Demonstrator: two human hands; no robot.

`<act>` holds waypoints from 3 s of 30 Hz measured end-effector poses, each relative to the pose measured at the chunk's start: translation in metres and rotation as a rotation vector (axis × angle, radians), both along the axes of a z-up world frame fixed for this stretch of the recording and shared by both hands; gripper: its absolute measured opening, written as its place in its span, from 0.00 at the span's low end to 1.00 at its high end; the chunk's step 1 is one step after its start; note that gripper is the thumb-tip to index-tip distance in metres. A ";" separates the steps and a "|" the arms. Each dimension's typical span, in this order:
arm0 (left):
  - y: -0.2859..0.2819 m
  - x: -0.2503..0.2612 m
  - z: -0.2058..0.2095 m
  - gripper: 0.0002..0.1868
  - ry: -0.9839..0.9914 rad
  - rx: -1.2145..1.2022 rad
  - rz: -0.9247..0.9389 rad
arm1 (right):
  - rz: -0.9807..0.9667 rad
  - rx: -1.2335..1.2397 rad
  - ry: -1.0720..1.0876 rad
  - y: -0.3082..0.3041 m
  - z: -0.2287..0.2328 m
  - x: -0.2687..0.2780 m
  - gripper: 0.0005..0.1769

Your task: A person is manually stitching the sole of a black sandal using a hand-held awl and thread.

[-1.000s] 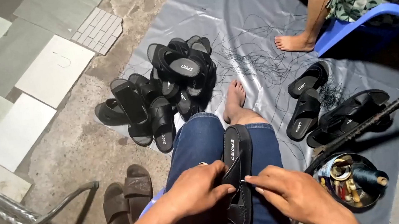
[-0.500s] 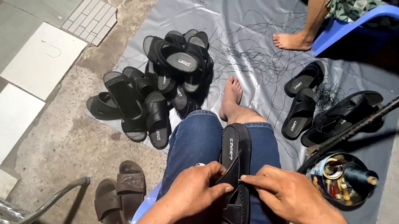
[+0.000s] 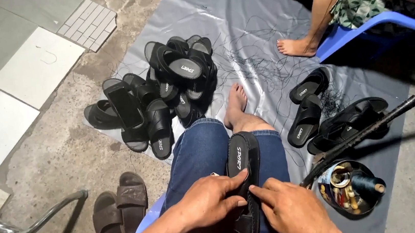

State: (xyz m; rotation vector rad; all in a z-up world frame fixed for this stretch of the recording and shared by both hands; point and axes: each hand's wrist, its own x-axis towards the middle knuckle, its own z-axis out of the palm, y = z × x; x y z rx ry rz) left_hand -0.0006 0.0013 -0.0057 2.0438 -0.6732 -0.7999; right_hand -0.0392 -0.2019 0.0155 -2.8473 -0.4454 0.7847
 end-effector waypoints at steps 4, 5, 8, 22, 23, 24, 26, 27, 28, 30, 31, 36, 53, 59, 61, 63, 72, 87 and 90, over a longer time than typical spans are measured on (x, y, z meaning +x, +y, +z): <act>-0.002 0.000 -0.006 0.32 -0.073 -0.045 -0.029 | 0.021 0.139 -0.224 0.006 -0.013 -0.003 0.15; -0.002 0.000 -0.003 0.33 -0.084 -0.035 -0.037 | -0.020 0.139 -0.242 0.009 -0.014 -0.001 0.12; 0.000 -0.003 0.000 0.33 -0.102 -0.001 -0.062 | -0.077 0.158 -0.335 0.016 -0.019 -0.010 0.08; 0.057 0.019 0.043 0.06 0.164 0.228 0.131 | -0.133 0.449 -0.345 -0.003 -0.015 -0.010 0.13; 0.053 0.020 0.044 0.06 0.402 0.009 0.231 | -0.174 0.443 -0.297 -0.002 -0.015 -0.009 0.12; 0.049 0.021 0.046 0.07 0.639 -0.216 0.331 | -0.212 0.433 -0.246 -0.002 -0.014 -0.008 0.12; 0.032 0.012 0.033 0.08 0.790 -0.376 0.424 | -0.205 0.447 -0.253 -0.002 -0.013 -0.009 0.12; 0.023 0.009 0.027 0.10 0.935 -0.542 0.515 | -0.195 0.460 -0.265 -0.002 -0.012 -0.008 0.12; 0.019 0.009 0.026 0.10 0.937 -0.541 0.512 | -0.197 0.458 -0.265 -0.002 -0.011 -0.008 0.12; 0.012 0.010 0.024 0.08 0.829 -0.380 0.524 | -0.235 0.488 -0.261 -0.002 -0.011 -0.009 0.12; 0.011 0.010 0.021 0.08 0.833 -0.378 0.523 | -0.237 0.487 -0.258 -0.002 -0.011 -0.012 0.12; 0.008 0.020 0.021 0.09 0.164 0.078 0.309 | -0.260 0.534 -0.220 0.000 -0.008 -0.015 0.14; 0.005 0.019 0.048 0.22 0.054 0.041 0.132 | -0.360 0.175 -0.055 -0.055 0.023 -0.015 0.30; -0.020 0.006 0.041 0.25 -0.247 0.073 0.050 | -0.379 0.284 0.011 -0.044 0.030 -0.014 0.29; -0.024 0.003 0.032 0.23 -0.333 0.070 -0.001 | -0.364 0.308 -0.009 -0.043 0.030 -0.015 0.30; -0.027 0.002 0.022 0.11 -0.362 0.048 0.036 | -0.384 0.413 -0.016 -0.046 0.033 -0.015 0.28; -0.021 -0.002 0.023 0.06 -0.182 -0.057 0.248 | -0.558 0.606 0.070 -0.003 0.004 -0.007 0.22; -0.002 -0.025 0.018 0.05 -0.275 -0.060 0.139 | -0.606 0.664 0.325 -0.013 -0.001 -0.006 0.08; 0.004 -0.016 0.027 0.04 -0.260 -0.131 0.107 | -1.354 1.488 0.261 -0.076 -0.020 -0.019 0.10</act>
